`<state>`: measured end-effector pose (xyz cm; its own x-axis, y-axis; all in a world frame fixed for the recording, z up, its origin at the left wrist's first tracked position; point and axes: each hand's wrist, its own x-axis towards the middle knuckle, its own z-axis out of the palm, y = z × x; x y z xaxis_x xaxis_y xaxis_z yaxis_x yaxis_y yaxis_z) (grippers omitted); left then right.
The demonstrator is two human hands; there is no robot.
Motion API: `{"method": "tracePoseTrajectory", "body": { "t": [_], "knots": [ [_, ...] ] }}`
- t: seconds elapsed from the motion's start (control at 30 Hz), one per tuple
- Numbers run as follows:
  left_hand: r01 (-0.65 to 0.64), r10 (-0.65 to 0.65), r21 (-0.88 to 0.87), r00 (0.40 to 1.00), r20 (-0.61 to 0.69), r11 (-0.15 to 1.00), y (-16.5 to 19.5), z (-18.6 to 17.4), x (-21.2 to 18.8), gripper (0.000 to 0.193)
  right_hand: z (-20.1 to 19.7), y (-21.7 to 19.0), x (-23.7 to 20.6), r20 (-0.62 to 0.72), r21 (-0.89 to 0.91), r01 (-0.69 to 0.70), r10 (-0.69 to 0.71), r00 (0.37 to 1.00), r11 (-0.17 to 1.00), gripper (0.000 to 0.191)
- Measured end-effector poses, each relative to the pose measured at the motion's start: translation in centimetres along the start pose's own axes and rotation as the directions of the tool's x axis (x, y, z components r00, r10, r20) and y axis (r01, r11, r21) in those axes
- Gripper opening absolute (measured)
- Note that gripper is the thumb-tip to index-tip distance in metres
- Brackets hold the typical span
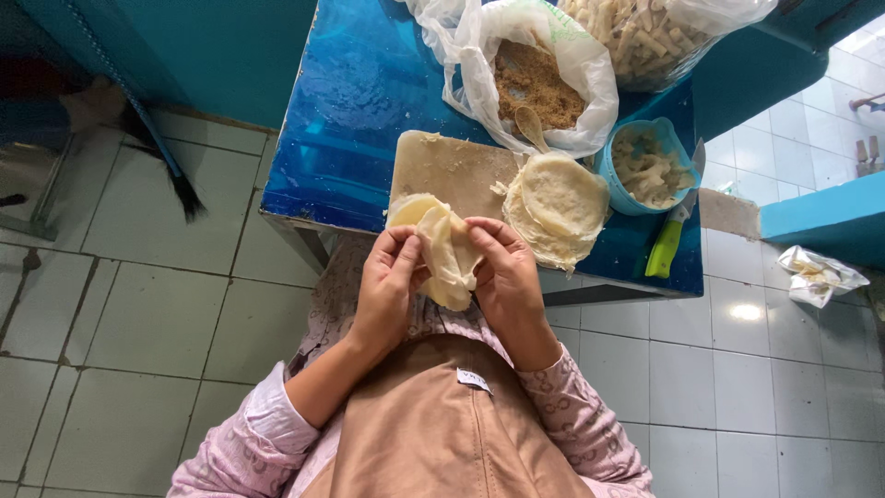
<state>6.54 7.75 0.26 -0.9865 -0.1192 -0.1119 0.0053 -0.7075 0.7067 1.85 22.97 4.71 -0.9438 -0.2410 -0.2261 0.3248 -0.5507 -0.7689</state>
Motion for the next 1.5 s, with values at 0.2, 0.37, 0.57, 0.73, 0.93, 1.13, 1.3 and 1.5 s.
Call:
{"method": "tracePoseTrajectory", "body": {
  "t": [0.2,0.37,0.57,0.73,0.93,1.13,1.3,1.5],
  "knots": [
    [-0.114,0.078,0.222,0.983,0.163,0.968,-1.1,-0.4,-0.6,0.014,-0.1,0.8,-0.4,0.085,-0.286,0.093,-0.071,0.994,0.954,0.026],
    [-0.052,0.032,0.16,0.992,0.123,0.986,-1.1,-0.3,-0.6,0.013,-0.5,0.7,0.0,0.057,-0.104,-0.008,0.014,0.998,0.995,0.015],
    [0.144,-0.151,0.111,0.987,0.058,0.983,0.2,0.3,-0.4,0.02,-0.2,1.0,-0.7,0.061,-0.17,0.113,-0.104,0.993,0.979,0.015],
    [0.048,-0.059,0.57,0.998,0.001,0.82,0.9,0.7,0.6,0.017,-0.1,1.5,-1.6,0.047,-0.371,0.19,-0.186,0.981,0.909,0.014],
    [-0.241,0.203,0.446,0.97,0.132,0.862,1.6,0.5,-0.1,0.018,-0.4,1.4,0.2,-0.067,0.021,0.052,-0.05,0.997,0.998,0.013],
    [-0.339,0.305,0.739,0.934,0.188,0.582,2.4,1.4,-0.8,0.023,0.3,0.6,-0.6,0.143,-0.185,0.11,-0.085,0.986,0.977,0.023],
    [-0.317,0.292,0.662,0.944,0.153,0.679,3.0,2.0,-0.9,0.019,0.1,1.0,-1.5,0.268,-0.516,0.204,-0.069,0.961,0.832,0.031],
    [-0.261,0.251,0.661,0.961,0.112,0.704,3.0,1.7,-0.9,0.022,-2.7,1.5,0.1,0.125,-0.078,-0.005,0.015,0.992,0.997,0.021]
  ]
}}
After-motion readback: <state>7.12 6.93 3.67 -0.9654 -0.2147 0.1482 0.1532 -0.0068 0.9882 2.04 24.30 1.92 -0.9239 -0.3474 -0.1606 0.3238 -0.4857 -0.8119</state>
